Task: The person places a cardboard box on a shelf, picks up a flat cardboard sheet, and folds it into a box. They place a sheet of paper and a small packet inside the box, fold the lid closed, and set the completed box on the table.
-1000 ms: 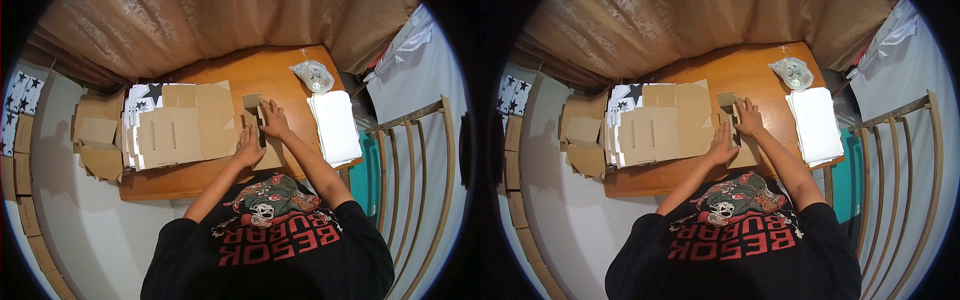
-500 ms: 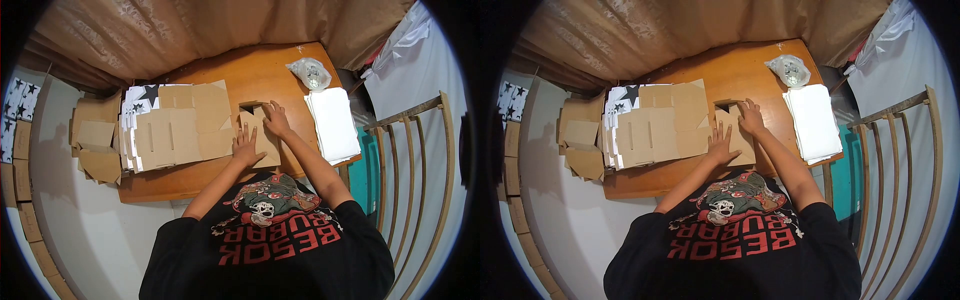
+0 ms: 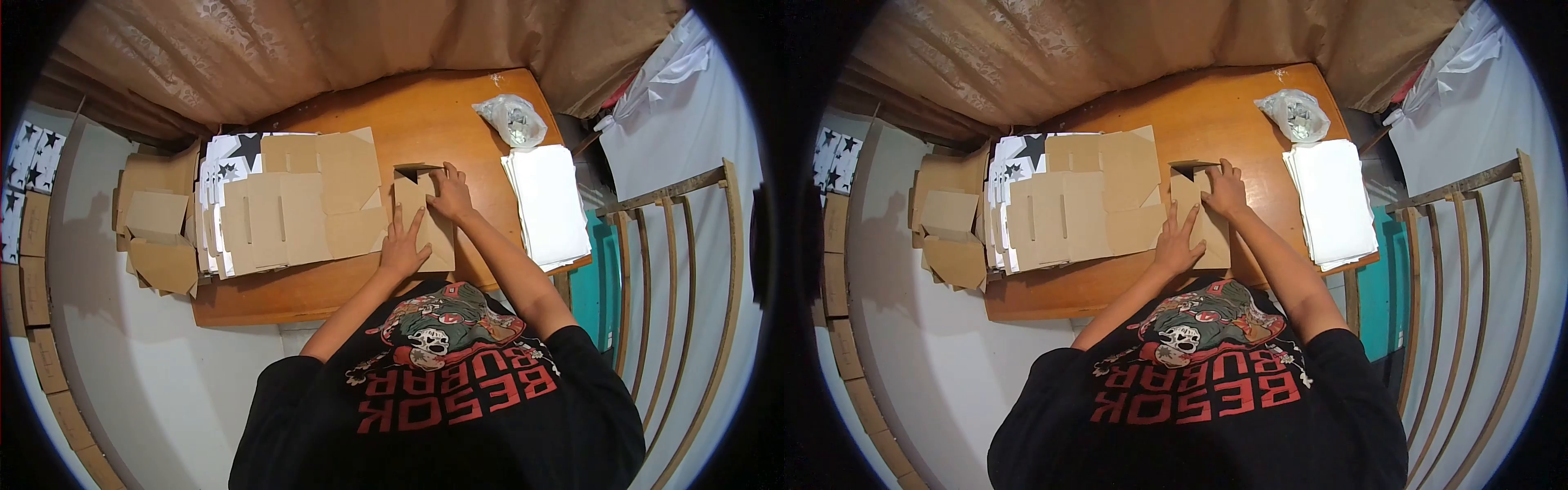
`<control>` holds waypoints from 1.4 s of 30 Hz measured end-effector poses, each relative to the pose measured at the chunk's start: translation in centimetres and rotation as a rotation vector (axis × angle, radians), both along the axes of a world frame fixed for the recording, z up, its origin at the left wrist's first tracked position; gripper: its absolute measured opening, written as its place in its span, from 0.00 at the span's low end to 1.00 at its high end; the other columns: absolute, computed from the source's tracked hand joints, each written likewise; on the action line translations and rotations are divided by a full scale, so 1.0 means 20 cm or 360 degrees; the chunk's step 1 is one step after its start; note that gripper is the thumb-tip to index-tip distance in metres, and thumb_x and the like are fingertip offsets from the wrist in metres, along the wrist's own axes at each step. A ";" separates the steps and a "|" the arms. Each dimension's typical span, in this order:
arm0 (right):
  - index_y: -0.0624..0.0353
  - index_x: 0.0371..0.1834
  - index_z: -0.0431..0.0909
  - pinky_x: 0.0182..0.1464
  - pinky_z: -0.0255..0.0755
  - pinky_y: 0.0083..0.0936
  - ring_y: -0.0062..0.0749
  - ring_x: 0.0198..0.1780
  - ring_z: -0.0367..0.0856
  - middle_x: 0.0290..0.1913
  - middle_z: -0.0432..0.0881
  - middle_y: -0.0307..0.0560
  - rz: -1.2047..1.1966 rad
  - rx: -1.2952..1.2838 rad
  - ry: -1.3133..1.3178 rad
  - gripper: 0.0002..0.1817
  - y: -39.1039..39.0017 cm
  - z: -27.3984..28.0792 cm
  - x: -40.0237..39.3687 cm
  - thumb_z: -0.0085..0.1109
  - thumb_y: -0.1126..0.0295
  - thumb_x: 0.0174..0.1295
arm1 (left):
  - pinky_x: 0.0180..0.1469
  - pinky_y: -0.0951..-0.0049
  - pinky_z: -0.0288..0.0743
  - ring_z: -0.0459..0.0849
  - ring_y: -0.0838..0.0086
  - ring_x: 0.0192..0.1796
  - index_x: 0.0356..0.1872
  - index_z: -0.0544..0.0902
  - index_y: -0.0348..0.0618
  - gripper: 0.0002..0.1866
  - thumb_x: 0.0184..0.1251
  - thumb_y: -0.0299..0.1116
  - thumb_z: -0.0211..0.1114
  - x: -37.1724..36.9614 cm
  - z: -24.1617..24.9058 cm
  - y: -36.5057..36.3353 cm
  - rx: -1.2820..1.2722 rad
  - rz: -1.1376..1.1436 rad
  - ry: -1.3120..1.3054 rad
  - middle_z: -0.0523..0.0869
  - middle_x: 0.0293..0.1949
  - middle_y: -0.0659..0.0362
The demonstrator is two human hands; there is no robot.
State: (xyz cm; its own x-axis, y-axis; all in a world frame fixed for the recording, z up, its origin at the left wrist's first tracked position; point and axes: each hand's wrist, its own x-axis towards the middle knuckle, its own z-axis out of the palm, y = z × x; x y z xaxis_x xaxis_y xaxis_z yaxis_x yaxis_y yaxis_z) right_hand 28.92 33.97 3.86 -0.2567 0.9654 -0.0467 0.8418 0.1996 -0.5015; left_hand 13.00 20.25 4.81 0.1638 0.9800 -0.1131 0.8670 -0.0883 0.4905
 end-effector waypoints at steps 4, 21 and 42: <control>0.54 0.71 0.71 0.68 0.73 0.52 0.65 0.72 0.66 0.78 0.60 0.63 -0.0026 -0.0042 -0.0109 0.46 -0.04 0.08 -0.02 0.80 0.56 0.46 | 0.63 0.45 0.78 0.72 0.32 0.66 0.85 0.52 0.69 0.47 0.66 0.48 0.67 -0.03 0.03 -0.03 0.0003 0.0084 -0.0054 0.47 0.81 0.34; 0.59 0.78 0.58 0.76 0.63 0.54 0.77 0.74 0.61 0.84 0.42 0.68 -0.0020 -0.0169 0.0228 0.47 -0.10 -0.02 -0.04 0.75 0.67 0.55 | 0.53 0.43 0.83 0.77 0.42 0.59 0.83 0.56 0.69 0.42 0.70 0.50 0.64 -0.07 0.06 0.03 -0.0030 -0.0162 0.0008 0.46 0.86 0.52; 0.57 0.75 0.64 0.80 0.56 0.52 0.74 0.80 0.53 0.83 0.45 0.73 -0.0112 -0.0072 0.0376 0.45 -0.03 -0.04 -0.08 0.72 0.71 0.49 | 0.61 0.48 0.78 0.74 0.44 0.64 0.78 0.67 0.58 0.38 0.68 0.51 0.66 -0.11 -0.16 0.00 -0.0014 -0.0292 0.0149 0.45 0.85 0.43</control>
State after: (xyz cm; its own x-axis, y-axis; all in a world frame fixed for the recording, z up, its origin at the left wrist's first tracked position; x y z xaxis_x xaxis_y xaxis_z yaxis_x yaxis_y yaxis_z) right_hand 27.35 33.29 3.16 -0.1978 0.9795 -0.0366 0.7111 0.1177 -0.6931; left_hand 10.81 20.22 1.59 0.3278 0.9336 -0.1447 0.8787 -0.2450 0.4098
